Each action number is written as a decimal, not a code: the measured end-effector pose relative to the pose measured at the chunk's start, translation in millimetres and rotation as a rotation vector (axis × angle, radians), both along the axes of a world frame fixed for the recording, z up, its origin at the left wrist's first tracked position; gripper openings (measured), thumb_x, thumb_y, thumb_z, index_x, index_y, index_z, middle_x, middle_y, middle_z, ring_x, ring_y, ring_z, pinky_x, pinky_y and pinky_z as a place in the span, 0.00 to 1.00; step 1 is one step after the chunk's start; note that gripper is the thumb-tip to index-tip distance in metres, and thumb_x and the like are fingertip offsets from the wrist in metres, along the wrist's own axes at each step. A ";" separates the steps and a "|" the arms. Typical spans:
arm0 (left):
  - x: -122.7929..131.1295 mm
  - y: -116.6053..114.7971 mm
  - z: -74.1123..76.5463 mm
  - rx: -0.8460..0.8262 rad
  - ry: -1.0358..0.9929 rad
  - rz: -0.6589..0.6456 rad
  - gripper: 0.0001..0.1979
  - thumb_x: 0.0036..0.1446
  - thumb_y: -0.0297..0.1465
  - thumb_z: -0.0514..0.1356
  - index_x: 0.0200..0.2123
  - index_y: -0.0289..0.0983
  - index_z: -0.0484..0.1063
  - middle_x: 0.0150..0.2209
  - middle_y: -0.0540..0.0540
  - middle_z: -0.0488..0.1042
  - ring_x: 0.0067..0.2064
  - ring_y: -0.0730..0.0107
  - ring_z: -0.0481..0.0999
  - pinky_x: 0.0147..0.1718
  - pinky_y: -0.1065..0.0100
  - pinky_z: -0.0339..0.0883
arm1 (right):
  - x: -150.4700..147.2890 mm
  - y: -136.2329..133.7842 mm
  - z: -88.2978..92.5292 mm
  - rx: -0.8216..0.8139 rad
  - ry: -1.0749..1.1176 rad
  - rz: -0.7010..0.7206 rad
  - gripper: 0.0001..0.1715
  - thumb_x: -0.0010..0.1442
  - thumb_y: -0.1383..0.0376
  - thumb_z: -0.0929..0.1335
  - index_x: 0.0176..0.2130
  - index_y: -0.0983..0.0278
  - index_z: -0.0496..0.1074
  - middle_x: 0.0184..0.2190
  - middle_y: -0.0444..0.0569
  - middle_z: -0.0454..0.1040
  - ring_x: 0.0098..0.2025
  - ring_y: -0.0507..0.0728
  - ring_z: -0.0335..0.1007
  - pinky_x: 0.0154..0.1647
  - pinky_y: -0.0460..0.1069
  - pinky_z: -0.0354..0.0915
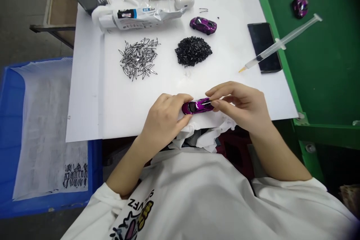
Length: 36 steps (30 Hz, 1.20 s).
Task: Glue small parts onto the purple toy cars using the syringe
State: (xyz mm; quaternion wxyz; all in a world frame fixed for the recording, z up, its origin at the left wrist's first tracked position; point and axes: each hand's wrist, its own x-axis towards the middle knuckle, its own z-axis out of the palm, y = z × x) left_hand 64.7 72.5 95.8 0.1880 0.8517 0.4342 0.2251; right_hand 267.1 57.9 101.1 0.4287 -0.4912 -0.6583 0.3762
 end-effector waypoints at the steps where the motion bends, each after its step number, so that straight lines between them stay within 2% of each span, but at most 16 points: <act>1: -0.9 2.3 -0.2 -0.041 -0.017 0.016 0.13 0.52 0.28 0.61 0.43 0.39 0.67 0.38 0.51 0.75 0.40 0.66 0.71 0.41 0.66 0.66 | -1.0 0.4 -1.5 -0.054 0.040 -0.002 0.04 0.54 0.66 0.70 0.34 0.63 0.74 0.37 0.47 0.76 0.37 0.52 0.73 0.27 0.44 0.71; 5: -7.8 5.5 5.6 -0.181 -0.073 0.019 0.14 0.54 0.29 0.61 0.45 0.39 0.65 0.42 0.50 0.75 0.44 0.66 0.72 0.41 0.66 0.66 | -3.4 1.6 -7.4 -0.184 0.167 -0.021 0.07 0.54 0.63 0.70 0.34 0.64 0.74 0.36 0.48 0.76 0.34 0.51 0.73 0.24 0.43 0.72; 8: -5.0 4.9 7.3 -0.177 -0.145 0.018 0.14 0.54 0.29 0.61 0.45 0.40 0.67 0.43 0.50 0.75 0.44 0.67 0.72 0.40 0.66 0.66 | -4.4 2.9 -8.9 -0.215 0.185 -0.060 0.07 0.53 0.63 0.70 0.34 0.64 0.75 0.35 0.47 0.77 0.34 0.51 0.73 0.25 0.43 0.73; 13: 12.7 1.4 4.3 -0.107 -0.440 0.140 0.05 0.54 0.26 0.61 0.35 0.41 0.71 0.33 0.54 0.76 0.34 0.75 0.72 0.34 0.71 0.66 | -4.9 4.6 -7.1 -0.245 0.184 -0.054 0.07 0.53 0.63 0.70 0.34 0.63 0.75 0.33 0.46 0.77 0.33 0.50 0.73 0.26 0.43 0.73; 20: 22.3 2.6 3.3 -0.143 -0.560 0.205 0.07 0.52 0.22 0.61 0.31 0.39 0.69 0.30 0.54 0.73 0.32 0.75 0.70 0.30 0.70 0.64 | -6.5 4.1 -6.2 -0.250 0.197 -0.044 0.08 0.53 0.63 0.70 0.35 0.63 0.74 0.33 0.46 0.76 0.34 0.51 0.74 0.26 0.43 0.73; 26: 12.7 -2.3 0.3 -0.139 -0.485 0.213 0.08 0.51 0.22 0.61 0.31 0.40 0.67 0.30 0.54 0.72 0.33 0.73 0.72 0.30 0.69 0.63 | -5.4 3.9 -6.7 -0.264 0.284 -0.028 0.13 0.57 0.62 0.68 0.43 0.61 0.67 0.36 0.46 0.76 0.40 0.53 0.75 0.27 0.43 0.73; 36: 10.3 -7.2 -5.7 -0.037 -0.360 0.195 0.07 0.51 0.22 0.60 0.30 0.40 0.66 0.28 0.54 0.72 0.33 0.72 0.73 0.31 0.68 0.65 | -4.1 3.8 -7.4 -0.266 0.298 -0.010 0.12 0.58 0.61 0.67 0.43 0.60 0.67 0.36 0.46 0.76 0.42 0.54 0.74 0.27 0.43 0.73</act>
